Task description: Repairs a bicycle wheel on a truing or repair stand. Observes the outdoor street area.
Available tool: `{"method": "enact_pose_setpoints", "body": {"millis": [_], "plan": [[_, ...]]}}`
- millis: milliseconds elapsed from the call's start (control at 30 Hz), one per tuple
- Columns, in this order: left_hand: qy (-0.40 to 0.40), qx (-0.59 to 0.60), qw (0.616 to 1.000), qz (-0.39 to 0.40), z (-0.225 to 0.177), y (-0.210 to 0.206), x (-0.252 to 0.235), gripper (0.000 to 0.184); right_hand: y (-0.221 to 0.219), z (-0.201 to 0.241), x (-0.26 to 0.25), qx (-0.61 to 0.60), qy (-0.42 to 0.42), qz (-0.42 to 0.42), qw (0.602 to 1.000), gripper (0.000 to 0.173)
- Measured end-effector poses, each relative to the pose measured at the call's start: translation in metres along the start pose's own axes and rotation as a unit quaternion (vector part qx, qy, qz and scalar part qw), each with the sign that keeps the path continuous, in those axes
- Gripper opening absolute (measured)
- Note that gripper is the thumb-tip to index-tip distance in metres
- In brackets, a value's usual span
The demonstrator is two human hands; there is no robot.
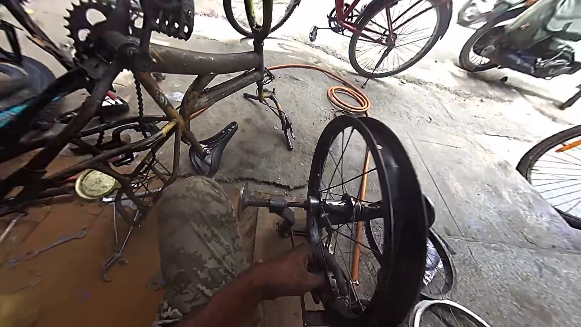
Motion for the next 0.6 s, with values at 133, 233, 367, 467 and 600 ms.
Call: {"method": "enact_pose_setpoints", "body": {"millis": [133,233,367,467,600], "plan": [[0.008,-0.101,0.992,-0.075,-0.011,0.007,0.012,0.024,-0.002,0.002,0.002,-0.016,-0.024,0.015,0.999,0.019],[-0.030,-0.141,0.976,-0.164,-0.014,0.008,0.013,0.025,-0.010,0.009,0.007,-0.012,-0.037,-0.045,0.998,0.018],[-0.016,-0.256,0.933,-0.252,-0.030,0.014,0.025,0.015,-0.013,0.000,0.013,-0.022,-0.030,-0.072,0.997,0.018],[0.016,-0.330,0.914,-0.234,-0.021,0.035,0.029,0.029,-0.001,-0.014,0.013,0.017,-0.057,-0.016,0.998,0.023],[0.062,-0.351,0.897,-0.261,-0.014,0.024,0.024,0.041,0.009,-0.021,0.015,0.156,-0.149,0.090,0.972,0.030]]}}
Point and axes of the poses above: each hand's wrist, its own x-axis away from the middle knuckle, its own y-axis out of the back of the hand, z = x × y, the point moved 6 cm from there along -x, towards the middle knuckle, and after that the axes turned 7 degrees about -x, right-handed, at the moved point
